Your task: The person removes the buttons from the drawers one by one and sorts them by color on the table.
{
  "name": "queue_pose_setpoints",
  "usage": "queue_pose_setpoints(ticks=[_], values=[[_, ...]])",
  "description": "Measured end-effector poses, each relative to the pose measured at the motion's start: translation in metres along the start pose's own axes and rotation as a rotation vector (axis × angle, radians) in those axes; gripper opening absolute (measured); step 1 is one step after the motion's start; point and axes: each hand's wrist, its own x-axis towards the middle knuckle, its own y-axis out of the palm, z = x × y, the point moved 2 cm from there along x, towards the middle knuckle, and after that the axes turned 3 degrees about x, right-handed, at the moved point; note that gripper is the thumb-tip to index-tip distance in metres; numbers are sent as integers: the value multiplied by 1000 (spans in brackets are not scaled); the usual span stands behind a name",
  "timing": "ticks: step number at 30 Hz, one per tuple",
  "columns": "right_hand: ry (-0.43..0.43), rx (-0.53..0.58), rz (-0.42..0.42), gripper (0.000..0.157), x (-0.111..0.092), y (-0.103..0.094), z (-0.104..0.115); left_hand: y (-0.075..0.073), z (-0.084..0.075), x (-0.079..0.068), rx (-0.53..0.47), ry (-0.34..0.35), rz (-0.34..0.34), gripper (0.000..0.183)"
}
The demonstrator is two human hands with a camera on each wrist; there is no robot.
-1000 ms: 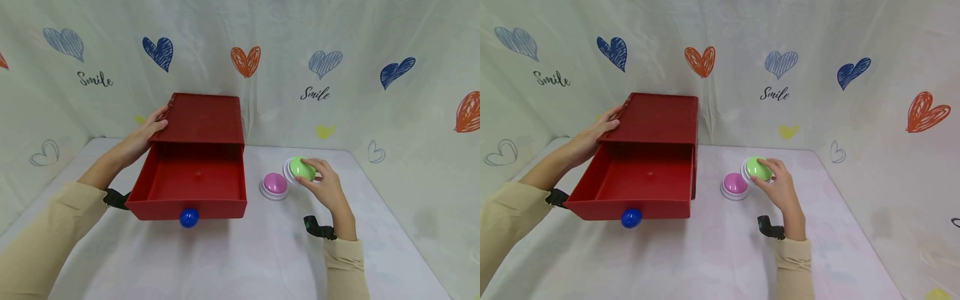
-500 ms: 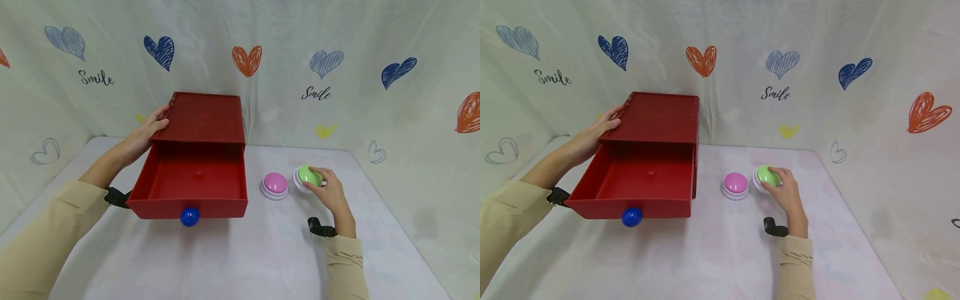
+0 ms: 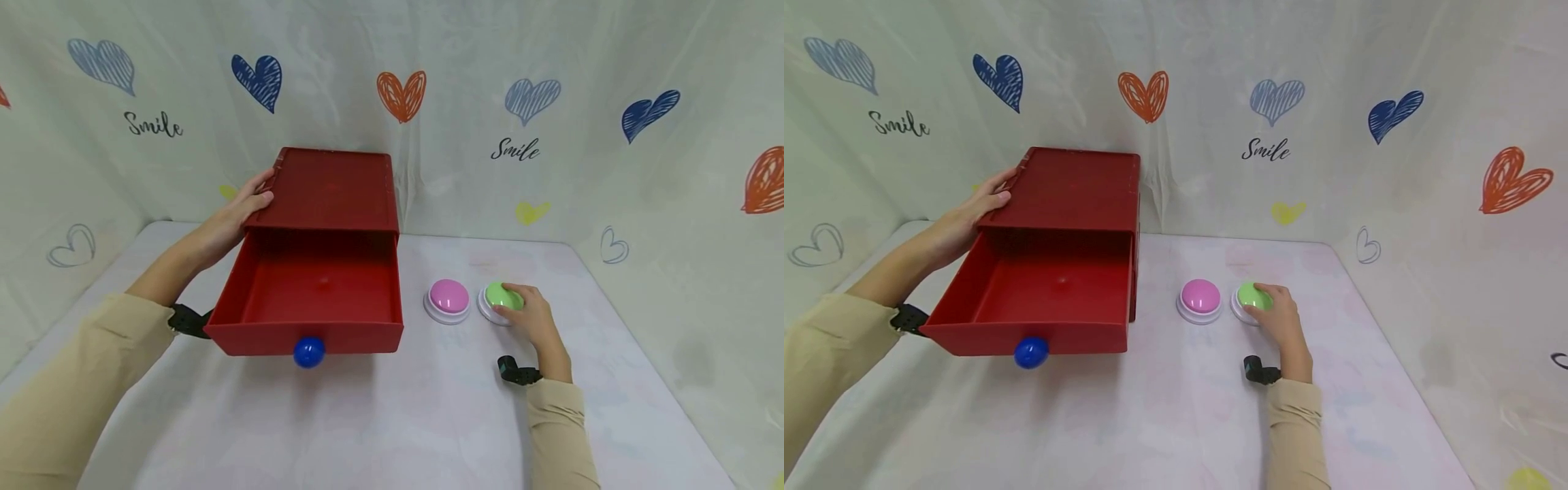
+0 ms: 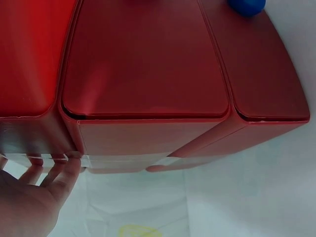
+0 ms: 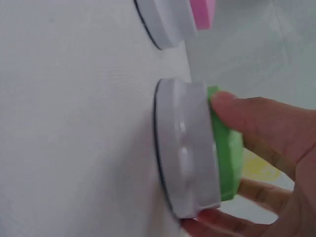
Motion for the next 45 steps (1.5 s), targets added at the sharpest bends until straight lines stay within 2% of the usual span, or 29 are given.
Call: queue_pose_setpoints(ticks=[6, 18, 26, 34, 39, 45], values=[[37, -22, 38, 56, 0, 4, -3, 0, 0, 1, -15, -3, 6, 63], [9, -34, 37, 55, 2, 4, -7, 0, 2, 2, -23, -7, 6, 63], [10, -68, 41, 57, 1, 1, 3, 0, 0, 1, -19, 4, -1, 64], [-74, -89, -27, 51, -11, -12, 36, 0, 0, 2, -15, 6, 6, 64], [-115, -72, -20, 49, -24, -21, 61, -1, 1, 1, -14, 9, 1, 63], [-214, -21, -36, 46, -42, -27, 93, 0, 1, 1, -7, -2, 2, 64]])
